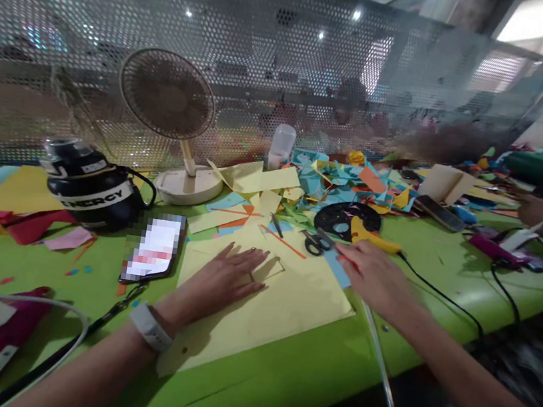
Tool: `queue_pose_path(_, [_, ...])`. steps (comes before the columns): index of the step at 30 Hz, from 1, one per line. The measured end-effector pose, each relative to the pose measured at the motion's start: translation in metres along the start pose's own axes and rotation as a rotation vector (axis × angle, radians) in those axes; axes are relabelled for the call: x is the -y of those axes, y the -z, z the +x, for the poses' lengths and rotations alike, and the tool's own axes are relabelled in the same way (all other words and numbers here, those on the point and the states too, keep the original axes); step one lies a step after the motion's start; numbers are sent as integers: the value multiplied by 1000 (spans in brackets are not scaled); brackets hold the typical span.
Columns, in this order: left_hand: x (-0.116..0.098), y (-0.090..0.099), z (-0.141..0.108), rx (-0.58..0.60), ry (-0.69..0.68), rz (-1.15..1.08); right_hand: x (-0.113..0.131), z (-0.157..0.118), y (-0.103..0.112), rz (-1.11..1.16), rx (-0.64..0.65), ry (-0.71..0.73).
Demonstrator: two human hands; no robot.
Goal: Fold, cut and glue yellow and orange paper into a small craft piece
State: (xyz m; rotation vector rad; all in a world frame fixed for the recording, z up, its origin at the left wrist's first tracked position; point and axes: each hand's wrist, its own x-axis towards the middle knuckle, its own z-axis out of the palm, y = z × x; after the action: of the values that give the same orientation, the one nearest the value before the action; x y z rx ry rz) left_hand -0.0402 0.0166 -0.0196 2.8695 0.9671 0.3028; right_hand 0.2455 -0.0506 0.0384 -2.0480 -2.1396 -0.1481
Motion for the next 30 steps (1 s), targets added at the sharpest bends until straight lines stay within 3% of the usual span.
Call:
queue_pose_path(5, [-3,6,-2,-53,-76,64,-71,10,7,-57,-117,-177])
queue_pose_path(9, [-5,11,-6,-96,-228,123,-121,22,6,-73,-114,-309])
queue_pose_path(12, [-6,13,-8,-156,-288,84,-145,33,1,-54,-66,-302])
queue_pose_path(17, [-7,18,-14,-234,-227,-62,-164,51,-9,-21,-5,-257])
queue_pose_path(21, [-10,29,-18,-318,-84,-333,-158,61,-9,-12,-43,-204])
queue_pose_path(24, [-13,43,-21,-264,-6,-671,-134,68,-6,15,-93,-117])
queue_pose_path(28, [-10,57,-26,-114,45,-1177,-68,75,-9,136,-70,117])
queue_pose_path(30, [-7,59,-29,-42,49,-1341,-25,73,-13,278,19,312])
